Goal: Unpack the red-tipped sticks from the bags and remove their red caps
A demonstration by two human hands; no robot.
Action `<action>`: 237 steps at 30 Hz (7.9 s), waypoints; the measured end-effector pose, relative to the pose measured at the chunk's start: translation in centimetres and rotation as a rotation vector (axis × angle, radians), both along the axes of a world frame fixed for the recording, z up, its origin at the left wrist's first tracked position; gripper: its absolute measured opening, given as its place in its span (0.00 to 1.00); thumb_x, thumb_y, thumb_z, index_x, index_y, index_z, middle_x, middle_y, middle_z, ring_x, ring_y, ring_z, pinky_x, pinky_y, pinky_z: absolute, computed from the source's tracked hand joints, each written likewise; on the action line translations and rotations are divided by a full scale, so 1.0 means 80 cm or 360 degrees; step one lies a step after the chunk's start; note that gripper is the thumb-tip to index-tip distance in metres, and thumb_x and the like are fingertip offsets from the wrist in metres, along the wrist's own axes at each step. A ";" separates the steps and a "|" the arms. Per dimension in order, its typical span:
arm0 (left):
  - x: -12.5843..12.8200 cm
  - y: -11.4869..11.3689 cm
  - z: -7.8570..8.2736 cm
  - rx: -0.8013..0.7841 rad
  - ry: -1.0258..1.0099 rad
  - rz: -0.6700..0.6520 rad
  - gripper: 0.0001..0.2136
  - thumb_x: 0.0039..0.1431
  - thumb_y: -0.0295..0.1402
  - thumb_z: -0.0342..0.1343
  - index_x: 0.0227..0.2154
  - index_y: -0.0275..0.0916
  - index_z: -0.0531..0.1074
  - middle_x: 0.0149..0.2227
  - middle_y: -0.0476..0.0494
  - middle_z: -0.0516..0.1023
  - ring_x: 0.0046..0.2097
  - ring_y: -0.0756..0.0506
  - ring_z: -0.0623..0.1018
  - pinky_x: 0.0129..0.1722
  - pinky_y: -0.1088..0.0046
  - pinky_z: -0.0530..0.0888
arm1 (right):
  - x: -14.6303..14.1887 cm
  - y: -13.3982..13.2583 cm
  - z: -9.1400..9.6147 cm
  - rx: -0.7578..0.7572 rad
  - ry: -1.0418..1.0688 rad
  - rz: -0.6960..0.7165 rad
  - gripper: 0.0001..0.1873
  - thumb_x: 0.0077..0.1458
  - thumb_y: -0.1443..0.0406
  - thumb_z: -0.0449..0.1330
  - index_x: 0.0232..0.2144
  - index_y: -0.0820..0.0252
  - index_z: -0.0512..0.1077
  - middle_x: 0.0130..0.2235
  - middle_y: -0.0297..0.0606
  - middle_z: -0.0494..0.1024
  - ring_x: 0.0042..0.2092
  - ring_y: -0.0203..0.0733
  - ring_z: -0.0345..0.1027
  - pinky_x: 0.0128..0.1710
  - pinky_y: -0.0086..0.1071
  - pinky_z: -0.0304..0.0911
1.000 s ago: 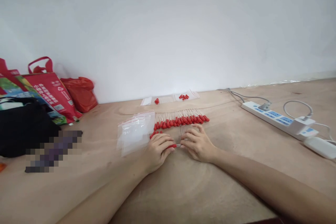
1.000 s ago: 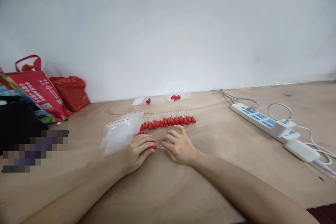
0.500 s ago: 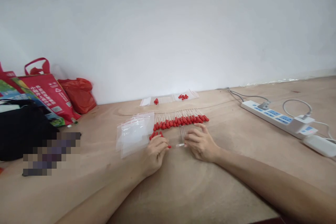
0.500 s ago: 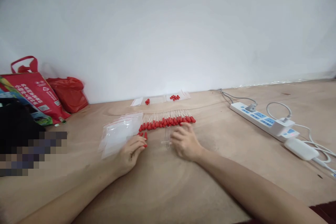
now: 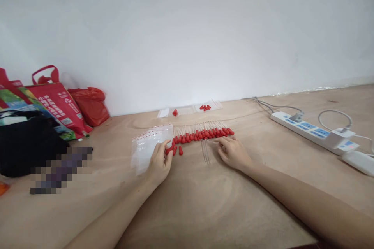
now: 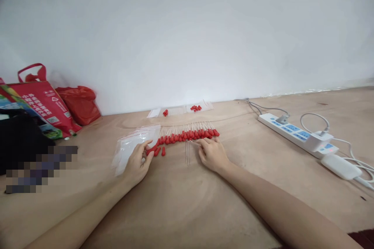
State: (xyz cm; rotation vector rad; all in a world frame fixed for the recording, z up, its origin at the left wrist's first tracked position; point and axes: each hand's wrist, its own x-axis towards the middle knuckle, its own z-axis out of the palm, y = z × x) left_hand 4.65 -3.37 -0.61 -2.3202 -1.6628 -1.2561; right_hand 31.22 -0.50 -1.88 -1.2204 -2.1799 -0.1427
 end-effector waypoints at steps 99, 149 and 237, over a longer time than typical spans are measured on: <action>0.051 -0.029 0.006 0.0461 0.0537 -0.0430 0.10 0.59 0.29 0.45 0.27 0.40 0.70 0.28 0.52 0.78 0.40 0.47 0.75 0.57 0.52 0.43 | -0.022 -0.022 0.007 0.0576 -0.0072 0.0650 0.10 0.55 0.65 0.50 0.23 0.59 0.64 0.21 0.28 0.72 0.34 0.34 0.62 0.51 0.43 0.37; 0.054 -0.024 0.009 -0.0337 0.0572 -0.0503 0.10 0.55 0.36 0.49 0.39 0.41 0.64 0.40 0.44 0.71 0.42 0.45 0.70 0.42 0.66 0.67 | -0.018 -0.017 0.011 -0.0251 -0.0012 0.0110 0.14 0.56 0.58 0.47 0.32 0.57 0.70 0.29 0.36 0.75 0.38 0.41 0.64 0.43 0.40 0.47; 0.003 -0.003 0.028 0.0048 0.0058 -0.0108 0.11 0.58 0.33 0.43 0.32 0.38 0.70 0.34 0.44 0.68 0.36 0.48 0.71 0.34 0.72 0.70 | -0.004 -0.008 0.009 0.0515 0.0125 0.0299 0.11 0.56 0.64 0.50 0.33 0.57 0.72 0.23 0.33 0.71 0.28 0.34 0.58 0.40 0.35 0.48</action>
